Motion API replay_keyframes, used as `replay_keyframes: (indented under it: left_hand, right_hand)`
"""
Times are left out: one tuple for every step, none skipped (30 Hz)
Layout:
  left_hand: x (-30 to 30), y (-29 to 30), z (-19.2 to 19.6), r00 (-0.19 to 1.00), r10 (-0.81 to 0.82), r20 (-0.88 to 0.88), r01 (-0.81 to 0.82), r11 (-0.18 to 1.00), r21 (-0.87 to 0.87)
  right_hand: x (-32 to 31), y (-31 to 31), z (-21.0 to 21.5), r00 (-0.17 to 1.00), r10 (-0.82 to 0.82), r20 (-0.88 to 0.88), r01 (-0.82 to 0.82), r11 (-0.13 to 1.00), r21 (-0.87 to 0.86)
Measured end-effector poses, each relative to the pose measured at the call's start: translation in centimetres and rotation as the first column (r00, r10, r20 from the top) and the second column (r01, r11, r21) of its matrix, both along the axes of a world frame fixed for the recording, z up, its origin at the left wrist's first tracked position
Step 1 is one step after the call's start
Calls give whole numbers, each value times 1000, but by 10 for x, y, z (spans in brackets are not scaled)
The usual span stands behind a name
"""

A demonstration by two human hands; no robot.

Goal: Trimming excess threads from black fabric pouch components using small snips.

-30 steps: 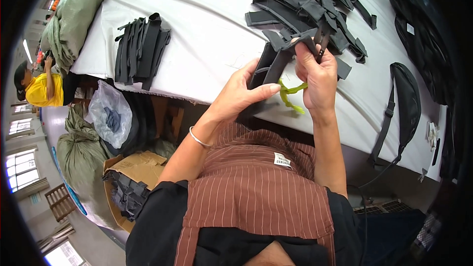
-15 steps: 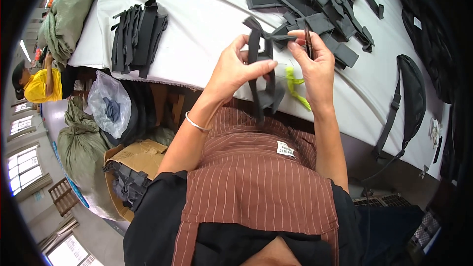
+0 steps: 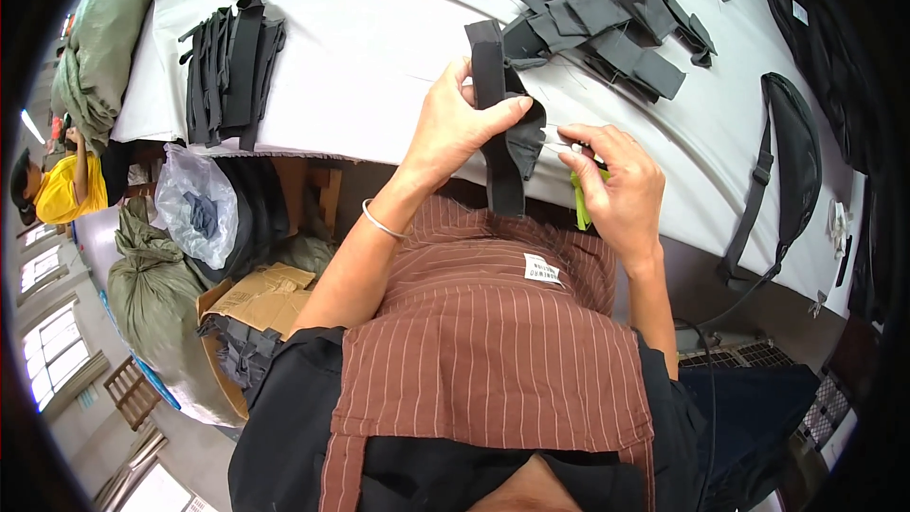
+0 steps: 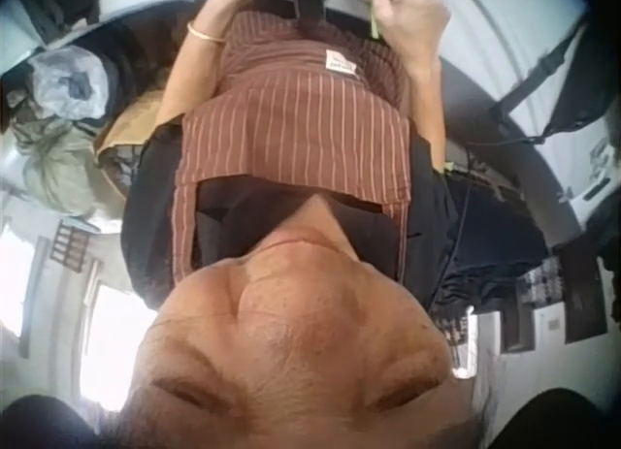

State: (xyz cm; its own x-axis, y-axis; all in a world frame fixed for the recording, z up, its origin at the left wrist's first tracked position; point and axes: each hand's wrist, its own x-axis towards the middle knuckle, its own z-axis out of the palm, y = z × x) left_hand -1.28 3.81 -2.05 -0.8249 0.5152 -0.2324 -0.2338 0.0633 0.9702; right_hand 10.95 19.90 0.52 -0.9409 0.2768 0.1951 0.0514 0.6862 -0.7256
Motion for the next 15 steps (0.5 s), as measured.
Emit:
replay_keyframes:
  left_hand:
    - [0, 1, -1, 1000, -4, 3, 4, 1000, -1]
    - [0, 1, -1, 1000, -3, -5, 3, 1000, -22]
    - [1, 1, -1, 1000, -1, -14, 1, 999, -43]
    - [2, 2, 1, 1000, -4, -12, 3, 999, -44]
    - [3, 3, 5, 1000, -3, -20, 2, 999, -54]
    - [4, 4, 6, 1000, -2, -27, 0, 998, -63]
    - [4, 4, 6, 1000, -3, -27, 1, 998, -63]
    - [5, 4, 6, 999, -8, -50, 4, 997, -72]
    - [5, 5, 6, 997, -13, -73, 8, 997, -81]
    - [5, 5, 7, 997, -13, -72, 7, 997, -81]
    - [6, 5, 8, 997, -16, -72, 9, 995, -96]
    - [6, 4, 9, 997, -19, -71, 11, 994, -111]
    - [6, 4, 8, 997, -19, -71, 11, 994, -110]
    - [6, 4, 8, 996, -17, -84, 9, 995, -102]
    - [6, 4, 7, 995, -15, -96, 6, 996, -94]
  right_hand:
    - [2, 1, -1, 1000, 16, 11, -17, 997, 81]
    - [3, 2, -2, 999, 32, 23, -36, 986, 160]
    - [3, 2, -3, 999, 30, 25, -34, 987, 159]
    - [3, 2, -4, 999, 39, 21, -43, 979, 200]
    - [3, 2, -5, 999, 49, 18, -52, 969, 241]
    - [3, 2, -6, 999, 48, 19, -51, 970, 240]
    - [2, 2, -7, 997, 73, 13, -74, 963, 260]
    - [1, 2, -7, 995, 99, 8, -97, 955, 281]
    - [1, 2, -8, 995, 98, 8, -96, 955, 281]
    - [0, 2, -8, 994, 107, 2, -103, 948, 301]
    - [-1, 2, -8, 993, 117, -5, -109, 941, 321]
    - [-1, 2, -9, 993, 117, -4, -110, 941, 321]
    - [-1, 2, -8, 993, 119, -1, -112, 938, 327]
    - [-1, 2, -8, 993, 121, 3, -115, 936, 332]
    - [-1, 2, -8, 993, 121, 4, -115, 936, 334]
